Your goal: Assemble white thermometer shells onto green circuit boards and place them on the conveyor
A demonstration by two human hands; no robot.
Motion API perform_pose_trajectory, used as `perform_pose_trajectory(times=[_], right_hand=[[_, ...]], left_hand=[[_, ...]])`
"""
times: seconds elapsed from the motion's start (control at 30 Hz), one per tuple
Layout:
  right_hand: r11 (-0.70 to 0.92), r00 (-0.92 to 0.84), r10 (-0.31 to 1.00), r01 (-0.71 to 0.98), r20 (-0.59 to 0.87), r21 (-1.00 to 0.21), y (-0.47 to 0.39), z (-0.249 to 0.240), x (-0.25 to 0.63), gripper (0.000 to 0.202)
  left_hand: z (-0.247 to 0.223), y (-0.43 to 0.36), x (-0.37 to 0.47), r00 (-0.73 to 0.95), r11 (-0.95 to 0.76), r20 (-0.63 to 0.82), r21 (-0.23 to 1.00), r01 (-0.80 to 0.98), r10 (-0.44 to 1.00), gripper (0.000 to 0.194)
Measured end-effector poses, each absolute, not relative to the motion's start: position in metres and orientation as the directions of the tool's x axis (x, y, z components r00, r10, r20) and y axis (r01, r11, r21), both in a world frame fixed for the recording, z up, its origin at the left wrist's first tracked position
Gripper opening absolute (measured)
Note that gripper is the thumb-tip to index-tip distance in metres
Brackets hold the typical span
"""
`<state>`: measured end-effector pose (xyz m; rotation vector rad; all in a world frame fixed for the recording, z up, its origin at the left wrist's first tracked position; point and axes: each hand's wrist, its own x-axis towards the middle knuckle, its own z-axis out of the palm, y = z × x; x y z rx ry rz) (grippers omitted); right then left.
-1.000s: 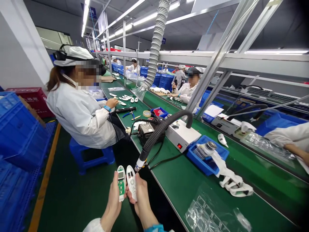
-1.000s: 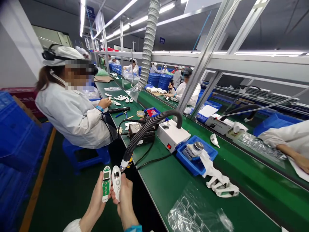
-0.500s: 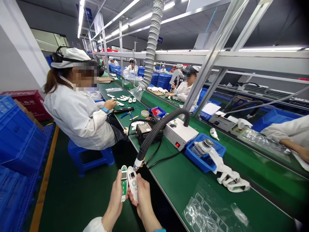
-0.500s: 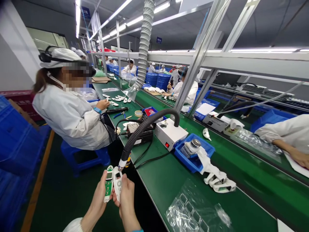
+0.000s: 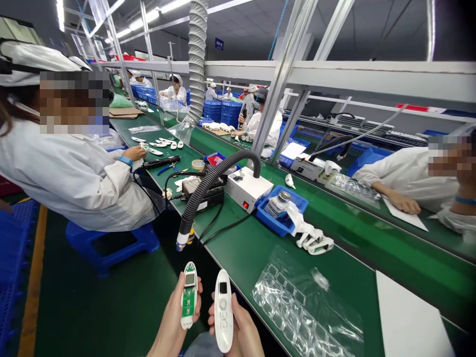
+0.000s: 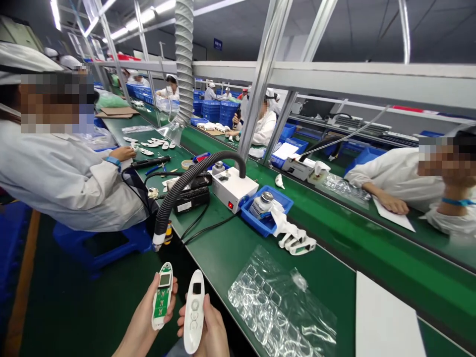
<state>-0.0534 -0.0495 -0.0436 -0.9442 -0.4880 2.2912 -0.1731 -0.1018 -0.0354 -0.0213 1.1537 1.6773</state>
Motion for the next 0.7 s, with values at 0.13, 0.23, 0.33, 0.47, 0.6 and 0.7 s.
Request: perform_pose_trajectory(times=[0.13,0.23,0.33,0.47,0.6,0.7], right_hand=[[-0.736,-0.548,0.67,-0.405,-0.5,-0.542,-0.053,-0.034,-0.039,0.061],[-0.736,-0.558,0.67,-0.414,-0.49,-0.536,-0.053,-0.03,-0.033,0.061],[-0.733,-0.579,0.67,-0.416,-0.465,-0.537,-0.053,-0.031,-0.027,0.058],[-0.636,-0.556,0.736,-0.372,-0.386,-0.677,-0.054,-0.032,-0.019,0.054],[-0.471,-0.478,0.828,-0.308,-0.293,-0.826,-0.057,-0.026,-0.013,0.056],[-0.415,-0.43,0.864,-0.31,-0.264,-0.855,-0.057,-0.02,-0.01,0.056]], left_hand=[[-0.027,-0.106,-0.154,-0.366,0.042,-0.58,0.57,-0.82,0.728,0.046],[-0.017,-0.104,-0.149,-0.376,0.038,-0.57,0.584,-0.811,0.731,0.046],[-0.005,-0.102,-0.145,-0.391,0.049,-0.554,0.619,-0.784,0.735,0.048],[0.01,-0.1,-0.137,-0.406,0.1,-0.586,0.645,-0.757,0.701,0.051],[0.013,-0.096,-0.124,-0.422,0.136,-0.465,0.781,-0.609,0.778,0.047],[0.007,-0.093,-0.114,-0.384,0.146,-0.363,0.86,-0.49,0.849,0.041]])
